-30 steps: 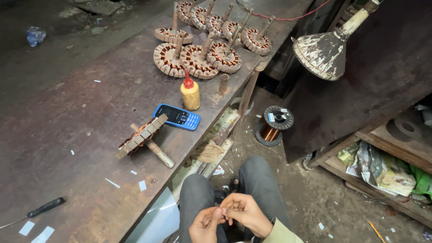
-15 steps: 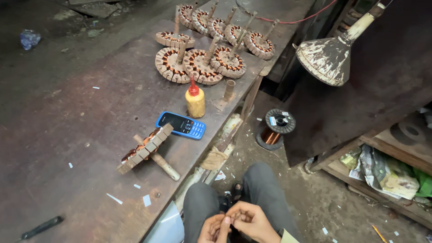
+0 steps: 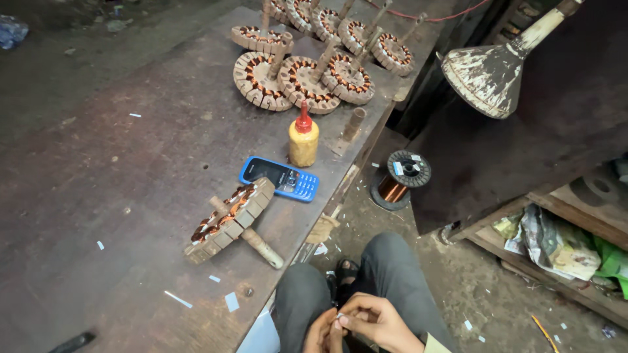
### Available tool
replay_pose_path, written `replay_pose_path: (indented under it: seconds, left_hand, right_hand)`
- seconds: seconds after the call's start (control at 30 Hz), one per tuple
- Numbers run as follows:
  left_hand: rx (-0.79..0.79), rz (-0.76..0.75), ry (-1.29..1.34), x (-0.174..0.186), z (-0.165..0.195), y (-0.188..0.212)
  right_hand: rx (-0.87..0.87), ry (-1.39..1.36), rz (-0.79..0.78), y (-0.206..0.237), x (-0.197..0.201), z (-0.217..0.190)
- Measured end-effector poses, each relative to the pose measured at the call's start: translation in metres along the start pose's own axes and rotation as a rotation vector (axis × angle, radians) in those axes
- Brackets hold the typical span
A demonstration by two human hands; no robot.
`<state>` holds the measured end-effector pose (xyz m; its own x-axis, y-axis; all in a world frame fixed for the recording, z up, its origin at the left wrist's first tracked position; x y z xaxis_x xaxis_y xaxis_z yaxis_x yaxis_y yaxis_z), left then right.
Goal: The person inserts small white rectangular pieces into slots on a stator core with copper windings. They repeatedly pick up pieces, place them into the slots, and adjust them by hand. The person also uses scissors to trim a piece before insertion.
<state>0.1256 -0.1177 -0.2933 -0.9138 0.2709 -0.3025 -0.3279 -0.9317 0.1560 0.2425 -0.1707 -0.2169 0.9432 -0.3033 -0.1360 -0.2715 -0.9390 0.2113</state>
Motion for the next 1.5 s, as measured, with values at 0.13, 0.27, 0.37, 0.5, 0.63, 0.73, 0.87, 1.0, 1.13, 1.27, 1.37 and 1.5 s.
replay_pose_path:
  seconds: [0.13,0.27,0.37,0.5,0.63,0.73,0.87,1.0,1.13,1.27,1.37,1.5]
  left_hand:
    - [0.036,0.094,-0.039,0.001,0.0,0.001]
    - [-0.025,0.096,0.09,0.001,0.004,0.002]
    - [-0.062,0.063,0.116,-0.002,0.009,0.004]
    - [0.002,0.04,0.151,-0.01,0.013,0.006]
    - [0.014,0.022,0.19,-0.012,0.015,0.007]
    - [0.006,0.02,0.171,-0.01,0.012,0.007]
    - [0.056,0.014,0.073,-0.006,0.003,0.005]
    - [0.039,-0.034,0.122,-0.005,0.0,0.006]
    - [0.057,0.032,0.118,0.0,-0.001,0.009]
    - [0.064,0.026,0.132,0.001,0.001,0.012]
    - [0.081,0.055,0.103,0.0,0.0,0.012]
    - [0.106,0.069,0.064,0.003,-0.002,0.015]
  right_hand:
    - [-0.11,0.002,0.107,-0.001,0.003,0.008]
    - [-0.109,-0.044,0.058,-0.001,0.001,0.008]
    - [-0.008,-0.023,0.064,0.001,0.0,0.003]
    - [0.044,-0.021,0.125,0.002,0.003,0.0]
    - [0.008,-0.035,0.148,0.003,0.008,-0.001]
    - [0.099,0.022,0.128,0.004,0.01,-0.005]
    - [0.06,-0.042,0.099,0.004,0.013,-0.002]
    - [-0.009,-0.074,0.074,0.004,0.015,0.002]
    - [0.004,-0.061,0.041,0.006,0.012,0.001]
    - [0.006,-0.081,0.055,0.01,0.01,-0.002]
    - [-0.014,-0.085,0.068,0.011,0.01,-0.003]
    - [-0.034,-0.079,0.077,0.011,0.007,-0.002]
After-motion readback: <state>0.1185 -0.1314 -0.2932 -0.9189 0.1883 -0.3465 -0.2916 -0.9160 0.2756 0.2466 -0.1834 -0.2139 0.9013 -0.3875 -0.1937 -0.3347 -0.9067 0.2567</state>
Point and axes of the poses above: each hand's wrist, its own y-axis away from the middle knuckle, its own x-axis out of the back of the hand, z = x × y, the point moved 4 cm from there along -y, towards the middle knuckle, and after that the axes turned 1 degree about z, right-handed, at the moved point
